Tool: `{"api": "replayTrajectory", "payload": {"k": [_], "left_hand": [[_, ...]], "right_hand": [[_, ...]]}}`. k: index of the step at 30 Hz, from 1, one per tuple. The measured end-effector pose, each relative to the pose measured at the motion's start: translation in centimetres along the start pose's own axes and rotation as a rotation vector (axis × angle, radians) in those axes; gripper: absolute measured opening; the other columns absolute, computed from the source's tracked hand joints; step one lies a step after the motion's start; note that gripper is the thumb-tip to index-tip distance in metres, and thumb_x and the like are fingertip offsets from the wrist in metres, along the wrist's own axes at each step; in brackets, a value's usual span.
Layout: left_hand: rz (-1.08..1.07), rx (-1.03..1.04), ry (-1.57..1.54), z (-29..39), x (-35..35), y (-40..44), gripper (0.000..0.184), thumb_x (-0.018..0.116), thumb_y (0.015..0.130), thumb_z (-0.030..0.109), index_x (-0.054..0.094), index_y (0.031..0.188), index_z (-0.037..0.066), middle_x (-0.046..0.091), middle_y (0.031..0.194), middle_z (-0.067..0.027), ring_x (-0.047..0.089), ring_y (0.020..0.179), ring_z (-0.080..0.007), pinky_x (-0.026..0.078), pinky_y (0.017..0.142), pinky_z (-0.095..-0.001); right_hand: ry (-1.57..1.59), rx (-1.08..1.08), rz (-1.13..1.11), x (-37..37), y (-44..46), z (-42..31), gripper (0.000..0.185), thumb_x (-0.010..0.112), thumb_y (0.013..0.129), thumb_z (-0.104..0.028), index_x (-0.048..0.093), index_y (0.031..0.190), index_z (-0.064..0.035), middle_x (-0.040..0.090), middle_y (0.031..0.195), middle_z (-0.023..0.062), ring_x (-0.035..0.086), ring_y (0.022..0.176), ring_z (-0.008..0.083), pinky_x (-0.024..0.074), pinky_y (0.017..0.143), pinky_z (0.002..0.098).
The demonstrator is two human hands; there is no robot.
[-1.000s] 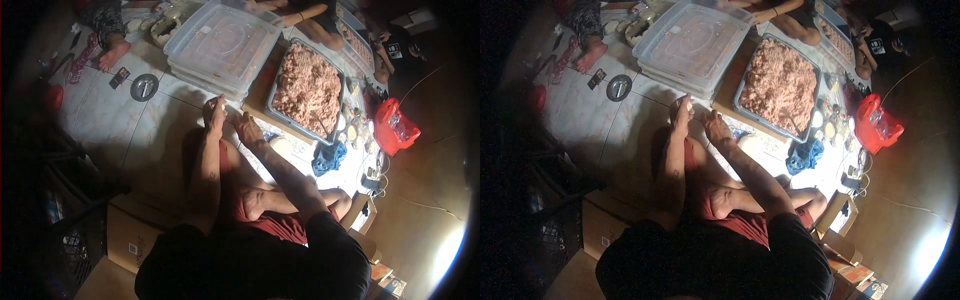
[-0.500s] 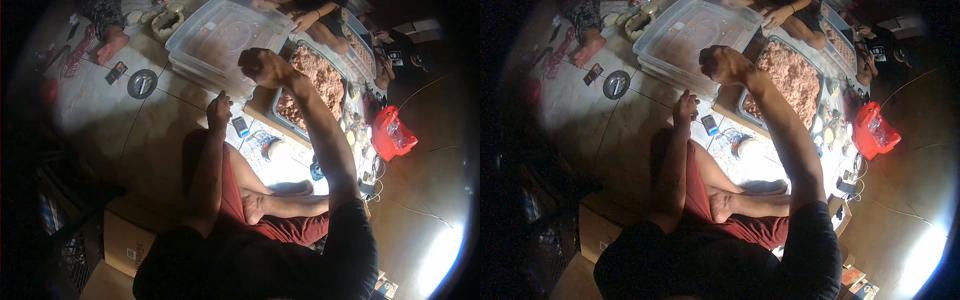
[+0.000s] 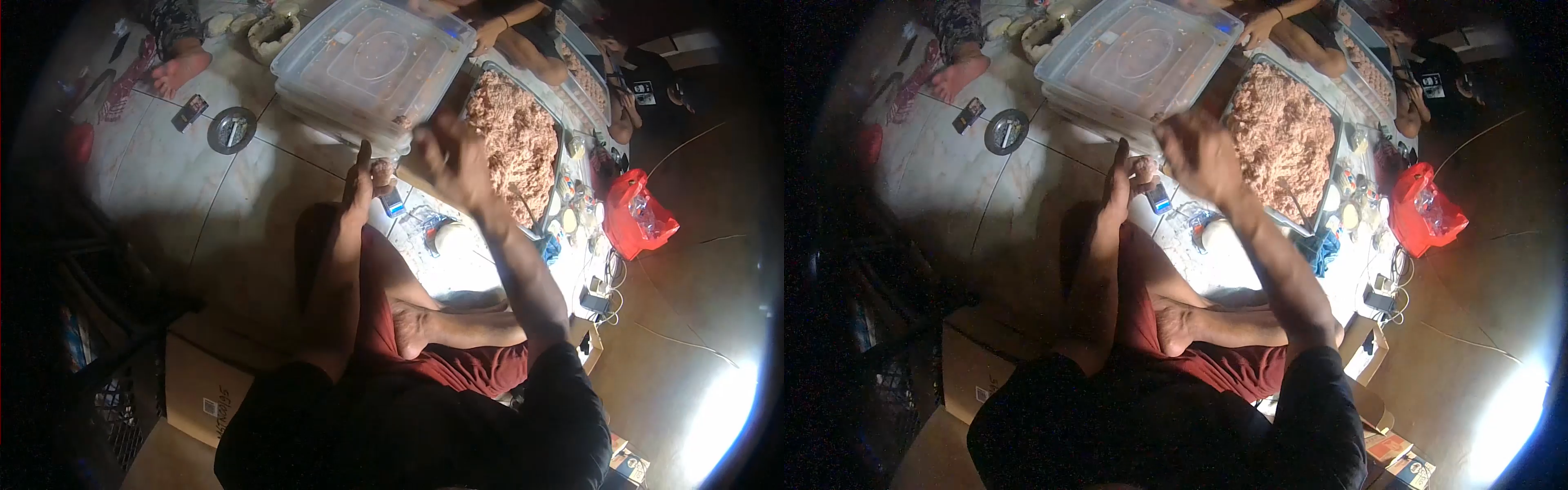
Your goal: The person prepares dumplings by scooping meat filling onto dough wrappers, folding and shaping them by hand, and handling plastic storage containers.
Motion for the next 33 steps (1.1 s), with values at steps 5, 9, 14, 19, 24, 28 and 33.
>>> {"api": "replayTrajectory", "payload": {"k": [5,9,14,19,24,28,33], "left_hand": [[-0.261,-0.061,0.013,-0.5,0.7,-0.9,0.091,0.039,0.087,0.083,0.062,0.115,0.0,0.068,0.097,-0.0094,0.066,0.085,-0.0199,0.055,0.078,-0.0339],[-0.261,-0.084,-0.054,0.4,0.9,-2.3,0.085,0.043,0.089,0.078,0.056,0.126,0.003,0.068,0.104,-0.011,0.067,0.084,-0.0193,0.055,0.071,-0.0312],[0.287,0.236,-0.106,-1.6,-3.0,2.3,0.071,0.052,0.095,0.062,0.047,0.132,0.002,0.066,0.11,-0.015,0.067,0.083,-0.0215,0.054,0.065,-0.0309],[0.274,0.194,-0.097,-1.0,-2.6,1.3,0.056,0.056,0.097,0.05,0.05,0.126,0.002,0.061,0.116,-0.0134,0.064,0.086,-0.0217,0.051,0.068,-0.0305],[0.307,0.164,-0.088,-0.2,-2.3,1.0,0.05,0.06,0.096,0.044,0.052,0.124,0.004,0.063,0.11,-0.01,0.064,0.083,-0.0189,0.05,0.065,-0.0291],[0.316,0.198,-0.086,0.0,-2.0,0.8,0.041,0.062,0.095,0.037,0.056,0.118,0.003,0.064,0.103,-0.0063,0.063,0.076,-0.0155,0.049,0.058,-0.0259],[0.309,0.188,-0.103,0.4,-1.8,0.3,0.036,0.063,0.095,0.032,0.058,0.114,0.002,0.064,0.101,-0.007,0.062,0.072,-0.0151,0.048,0.055,-0.0255]], "right_hand": [[-0.315,-0.011,-0.012,7.4,-9.4,4.4,0.042,0.067,0.087,-0.02,0.061,0.122,0.0043,0.062,0.123,0.0269,0.062,0.113,0.042,0.0555,0.091,0.0501],[-0.209,-0.169,-0.108,9.7,-9.5,7.5,0.04,0.066,0.087,-0.016,0.057,0.121,0.0026,0.059,0.121,0.0285,0.062,0.104,0.0458,0.0482,0.1,0.0507],[-0.3,-0.152,-0.119,12.9,-9.2,9.1,0.023,0.054,0.091,-0.016,0.059,0.11,-0.0031,0.06,0.109,0.0289,0.062,0.093,0.0456,0.0504,0.088,0.0508],[-0.345,0.241,-0.409,13.2,-8.4,8.3,0.034,0.051,0.093,-0.021,0.056,0.122,-0.0033,0.057,0.118,0.0299,0.061,0.103,0.0446,0.0507,0.093,0.0492],[-0.357,0.241,-0.284,9.0,-10.4,7.2,0.073,0.074,0.082,-0.029,0.042,0.143,-0.0045,0.048,0.136,0.0322,0.052,0.123,0.0467,0.0462,0.102,0.0493],[-0.254,0.121,-0.28,2.3,-12.9,5.8,0.073,0.078,0.079,-0.029,0.045,0.139,-0.0013,0.055,0.129,0.0303,0.057,0.118,0.045,0.0477,0.1,0.047],[-0.113,0.512,-0.544,-2.0,-16.4,4.1,0.059,0.077,0.08,-0.033,0.056,0.126,-0.0022,0.064,0.114,0.0272,0.063,0.108,0.0412,0.0504,0.091,0.0469]]}}
Point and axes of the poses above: each hand's wrist, its own y-axis towards the middle knuckle, its own x-axis out of the palm, z = x × y, the point moved 2 cm from there along y, towards the middle knuckle
